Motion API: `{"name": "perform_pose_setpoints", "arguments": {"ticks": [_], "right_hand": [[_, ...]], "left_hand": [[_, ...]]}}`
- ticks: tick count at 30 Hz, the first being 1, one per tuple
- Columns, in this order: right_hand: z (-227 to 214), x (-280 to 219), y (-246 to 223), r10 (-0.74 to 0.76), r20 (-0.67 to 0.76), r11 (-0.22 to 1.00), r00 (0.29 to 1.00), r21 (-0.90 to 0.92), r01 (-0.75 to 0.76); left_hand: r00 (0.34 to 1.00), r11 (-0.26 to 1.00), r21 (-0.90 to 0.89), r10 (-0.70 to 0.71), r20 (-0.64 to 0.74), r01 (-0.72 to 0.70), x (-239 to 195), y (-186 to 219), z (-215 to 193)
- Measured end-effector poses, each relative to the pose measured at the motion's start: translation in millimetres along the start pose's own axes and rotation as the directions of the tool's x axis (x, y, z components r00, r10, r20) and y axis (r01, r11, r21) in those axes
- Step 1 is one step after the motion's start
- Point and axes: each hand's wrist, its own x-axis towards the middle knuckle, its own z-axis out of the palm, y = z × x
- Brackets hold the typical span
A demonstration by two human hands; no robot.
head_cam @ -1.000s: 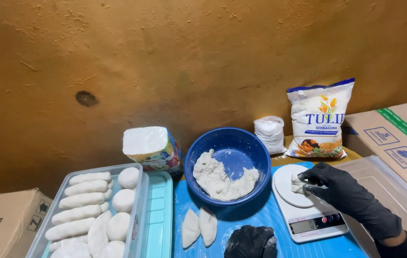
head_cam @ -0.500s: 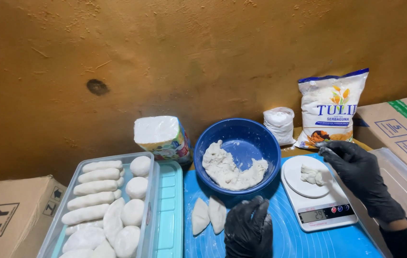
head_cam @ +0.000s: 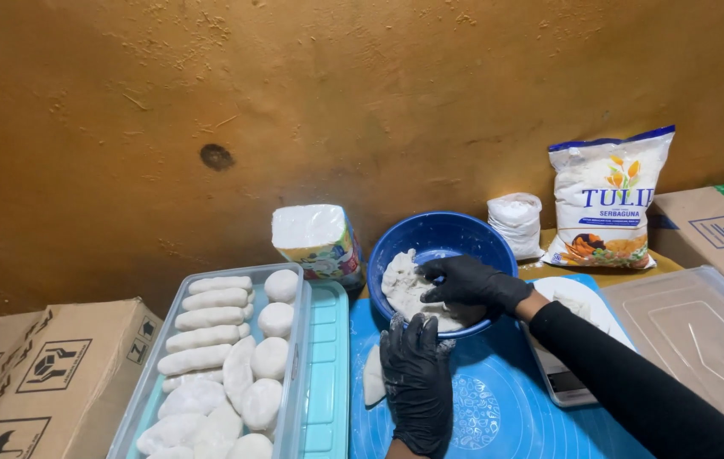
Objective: The person is portioning dough by weight using a digital scale and then shaping each portion into an oval shape by hand.
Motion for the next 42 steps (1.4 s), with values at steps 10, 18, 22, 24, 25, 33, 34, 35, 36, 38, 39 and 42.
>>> {"name": "perform_pose_setpoints", "arguments": {"ticks": [10, 18, 22, 24, 25, 33, 34, 35, 36, 38, 39, 42], "right_hand": [[35.0, 20.7, 24.8, -0.003, -0.204, 0.999, 0.979, 0.044, 0.013], [-13.6, -32.8, -50.1, 0.273, -0.044, 0.858, 0.961, 0.463, -0.223], [-16.6, -21.3, -33.8, 0.293, 0.009, 0.826, 0.956, 0.502, -0.257], [-18.5, -25.0, -36.1, 0.339, 0.095, 0.595, 0.936, 0.749, -0.292], [-15.0, -16.6, -23.1, 0.340, 0.095, 0.598, 0.936, 0.746, -0.293], [-48.4, -21.5, 30.0, 0.113, -0.222, 0.167, 0.968, 0.965, 0.202], [-59.2, -40.0, 28.3, 0.114, -0.223, 0.173, 0.968, 0.964, 0.202], [-70.0, -59.2, 27.3, 0.126, -0.256, 0.259, 0.958, 0.941, 0.218], [-81.3, -78.3, 26.3, 0.135, -0.290, 0.344, 0.948, 0.911, 0.229], [-92.6, -126.8, 4.3, 0.265, -0.370, 0.558, 0.890, 0.812, 0.172], [-98.9, -150.3, -7.2, 0.357, -0.468, 0.730, 0.809, 0.679, 0.071], [-69.3, -171.0, 56.8, 0.324, -0.577, 0.741, 0.750, 0.647, 0.178]], "left_hand": [[0.998, 0.983, -0.173, 0.060, -0.010, -0.061, 10.3, -1.5, -7.3], [0.999, 0.954, -0.297, 0.027, -0.020, -0.032, 5.9, -4.0, 6.6], [0.999, 0.956, -0.290, 0.033, -0.036, -0.042, 7.0, -5.8, 7.1], [0.999, 0.952, -0.303, 0.028, -0.033, -0.037, 4.8, -7.7, 12.5], [0.999, 0.952, -0.304, 0.025, -0.035, -0.035, 7.3, -7.6, 7.6], [1.000, 0.992, -0.128, -0.019, 0.024, 0.022, 13.1, 0.2, -15.1], [1.000, 0.991, -0.132, -0.021, 0.021, 0.023, 15.1, 2.5, -22.7], [0.998, 0.982, -0.182, -0.055, -0.006, 0.053, 17.0, 5.7, -30.3], [0.995, 0.969, -0.232, -0.090, -0.032, 0.080, 19.2, 8.9, -37.5], [0.989, 0.968, -0.232, -0.122, -0.084, 0.100, 20.3, 10.6, -39.9], [0.978, 0.966, -0.227, -0.155, -0.139, 0.121, 21.5, 11.5, -40.9], [0.942, 0.910, -0.288, -0.330, -0.062, 0.299, 16.7, 11.5, -30.8]]}}
